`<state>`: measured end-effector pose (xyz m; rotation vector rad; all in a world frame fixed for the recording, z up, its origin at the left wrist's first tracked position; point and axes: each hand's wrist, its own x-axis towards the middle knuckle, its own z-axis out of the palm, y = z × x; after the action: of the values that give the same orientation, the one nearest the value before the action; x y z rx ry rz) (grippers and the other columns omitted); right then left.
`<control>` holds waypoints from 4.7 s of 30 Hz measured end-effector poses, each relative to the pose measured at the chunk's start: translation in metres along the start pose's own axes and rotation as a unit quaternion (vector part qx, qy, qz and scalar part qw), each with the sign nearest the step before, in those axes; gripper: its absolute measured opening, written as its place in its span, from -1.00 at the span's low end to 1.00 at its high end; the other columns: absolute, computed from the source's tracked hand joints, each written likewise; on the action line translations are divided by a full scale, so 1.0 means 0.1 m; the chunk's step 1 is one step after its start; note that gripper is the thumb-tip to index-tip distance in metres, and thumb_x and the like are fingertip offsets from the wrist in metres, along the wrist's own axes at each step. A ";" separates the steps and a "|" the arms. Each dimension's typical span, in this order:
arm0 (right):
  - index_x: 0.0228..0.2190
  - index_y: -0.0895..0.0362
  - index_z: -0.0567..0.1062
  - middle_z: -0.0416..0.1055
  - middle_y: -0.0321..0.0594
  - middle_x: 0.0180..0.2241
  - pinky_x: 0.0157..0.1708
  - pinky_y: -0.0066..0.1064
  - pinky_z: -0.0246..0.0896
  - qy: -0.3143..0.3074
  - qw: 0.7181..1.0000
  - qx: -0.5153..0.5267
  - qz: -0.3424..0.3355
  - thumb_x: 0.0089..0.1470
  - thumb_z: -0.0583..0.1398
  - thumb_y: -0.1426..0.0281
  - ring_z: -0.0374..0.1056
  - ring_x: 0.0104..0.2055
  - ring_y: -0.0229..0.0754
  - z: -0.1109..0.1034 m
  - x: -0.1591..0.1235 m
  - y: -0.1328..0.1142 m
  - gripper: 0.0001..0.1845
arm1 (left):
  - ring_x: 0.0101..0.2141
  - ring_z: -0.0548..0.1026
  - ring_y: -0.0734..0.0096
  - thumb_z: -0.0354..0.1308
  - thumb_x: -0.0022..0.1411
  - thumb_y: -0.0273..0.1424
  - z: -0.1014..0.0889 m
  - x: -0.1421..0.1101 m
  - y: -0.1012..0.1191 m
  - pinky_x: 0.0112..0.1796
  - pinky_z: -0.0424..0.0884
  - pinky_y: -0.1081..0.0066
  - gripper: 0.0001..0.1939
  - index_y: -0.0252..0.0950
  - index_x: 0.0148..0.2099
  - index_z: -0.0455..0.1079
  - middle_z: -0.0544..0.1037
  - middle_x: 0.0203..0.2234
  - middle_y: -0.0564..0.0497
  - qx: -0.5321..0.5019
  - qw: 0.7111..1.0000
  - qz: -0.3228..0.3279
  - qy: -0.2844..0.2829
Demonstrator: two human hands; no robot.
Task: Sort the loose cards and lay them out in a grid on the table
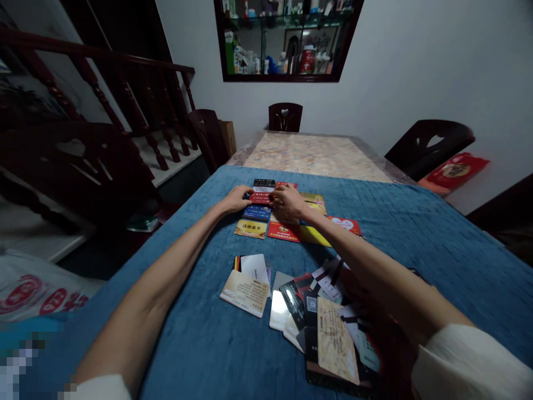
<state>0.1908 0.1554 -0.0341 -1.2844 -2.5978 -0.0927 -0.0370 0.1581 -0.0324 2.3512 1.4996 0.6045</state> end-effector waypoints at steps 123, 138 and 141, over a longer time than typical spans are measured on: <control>-0.38 0.10 0.58 0.53 -0.18 -0.43 -0.21 -0.28 0.00 0.145 0.982 0.009 -0.122 0.35 0.02 0.33 0.26 -0.31 -0.15 -0.31 -1.61 -1.09 -0.61 | -0.33 0.54 0.34 0.23 0.05 -0.44 -0.14 -1.62 0.86 -0.19 0.44 0.33 -0.91 -0.33 -0.37 0.54 0.62 -0.42 -0.03 -0.156 0.977 0.141 -0.044; -0.06 0.11 0.50 0.58 -0.09 -0.23 -0.20 -0.27 0.13 0.120 0.988 0.064 -0.069 0.23 0.13 0.44 0.39 -0.17 -0.05 -0.21 -1.63 -1.01 -0.73 | -0.36 0.55 0.41 0.12 -0.01 -0.60 -0.05 -1.58 0.78 -0.22 0.49 0.39 -0.76 -0.35 -0.31 0.58 0.63 -0.40 -0.01 -0.152 0.983 0.099 -0.003; -0.03 0.09 0.46 0.57 -0.06 -0.17 -0.17 -0.24 0.14 0.119 0.988 0.079 -0.062 0.23 0.12 0.44 0.40 -0.12 -0.04 -0.18 -1.64 -1.02 -0.72 | -0.36 0.56 0.39 0.12 0.00 -0.60 -0.03 -1.58 0.76 -0.22 0.50 0.38 -0.77 -0.35 -0.31 0.58 0.64 -0.40 -0.02 -0.153 0.984 0.092 0.007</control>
<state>0.2089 -0.0367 -0.0513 -0.9913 -2.4233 -0.0562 -0.0374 -0.0169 -0.0256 2.2600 1.1073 0.8319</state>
